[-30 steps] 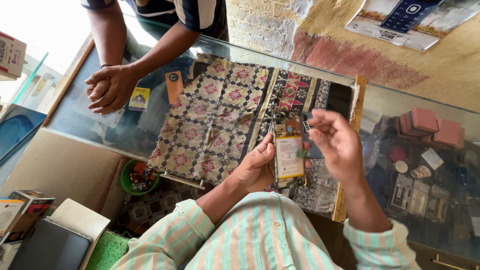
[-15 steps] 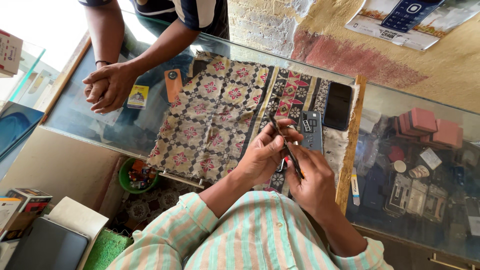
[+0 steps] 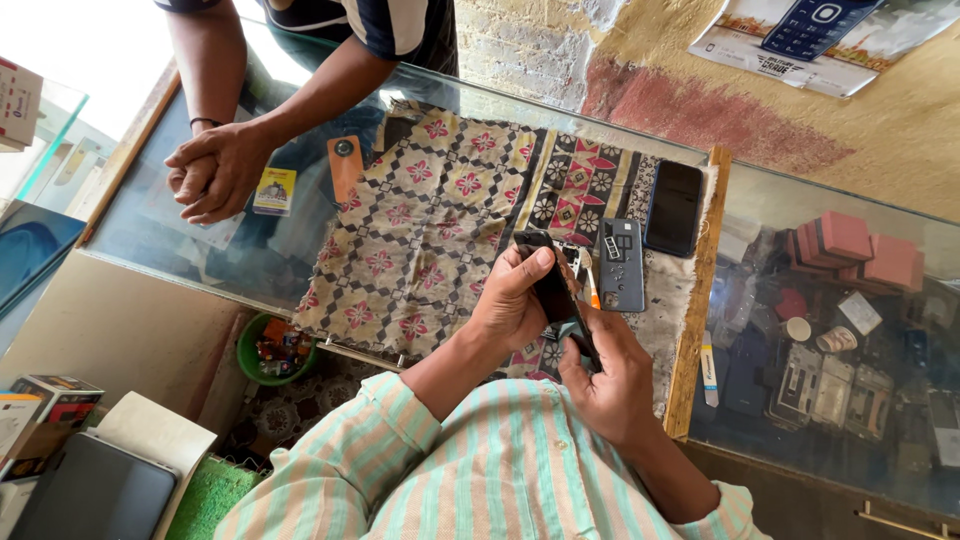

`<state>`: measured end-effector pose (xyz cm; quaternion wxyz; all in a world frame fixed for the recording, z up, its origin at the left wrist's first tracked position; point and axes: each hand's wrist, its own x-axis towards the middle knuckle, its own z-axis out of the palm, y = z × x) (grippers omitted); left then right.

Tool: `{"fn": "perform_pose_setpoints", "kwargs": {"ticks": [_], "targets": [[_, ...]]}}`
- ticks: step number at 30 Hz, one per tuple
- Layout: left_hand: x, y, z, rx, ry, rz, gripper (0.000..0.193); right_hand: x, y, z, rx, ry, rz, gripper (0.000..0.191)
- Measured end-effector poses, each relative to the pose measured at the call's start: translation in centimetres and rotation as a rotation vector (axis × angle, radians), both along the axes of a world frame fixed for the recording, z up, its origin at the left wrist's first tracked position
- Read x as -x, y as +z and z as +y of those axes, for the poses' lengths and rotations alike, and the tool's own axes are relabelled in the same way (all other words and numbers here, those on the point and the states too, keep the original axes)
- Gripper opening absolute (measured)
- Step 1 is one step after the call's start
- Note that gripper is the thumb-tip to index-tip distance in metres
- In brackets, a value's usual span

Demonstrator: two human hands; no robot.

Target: The person cleans a phone battery with a toothbrush, then uses a screwdriver to remove screws from a phone chassis. They separate the phone into two halves, reposition internal components, and reassemble the device by inserting the battery and securing the casing.

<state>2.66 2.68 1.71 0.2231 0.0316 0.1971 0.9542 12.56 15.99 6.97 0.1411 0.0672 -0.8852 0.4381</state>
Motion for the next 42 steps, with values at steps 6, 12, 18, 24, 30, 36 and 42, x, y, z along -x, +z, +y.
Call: {"fn": "perform_pose_setpoints", "kwargs": {"ticks": [6,12,18,24,30,36,42], "targets": [[0.5,-0.1,-0.4,0.088,0.092,-0.038,0.031,1.0,-0.3,2.4,0.433,0.297,-0.116,0.059],[1.4,-0.9,-1.9,0.183,0.177,-0.113,0.034,3.3,-1.9,8.7,0.191,-0.057,-0.091,0.033],[1.6,-1.5,-2.8,0.209,0.188,-0.156,0.035,3.5,-6.8,7.9,-0.270,-0.065,-0.359,0.014],[1.4,-1.3,-2.7,0.203,0.190,-0.139,0.036,5.7,-9.5,5.8,-0.351,-0.098,-0.301,0.012],[1.3,-1.0,-2.7,0.215,0.185,-0.149,0.037,7.5,-8.9,4.1,-0.501,-0.169,-0.275,0.018],[1.2,-1.0,-2.7,0.219,0.176,-0.161,0.042,9.1,-7.7,3.9,-0.453,-0.226,-0.557,0.015],[0.9,-0.4,-2.1,0.182,0.166,-0.118,0.038,9.7,-7.6,5.0,-0.350,-0.226,-0.549,0.013]]}}
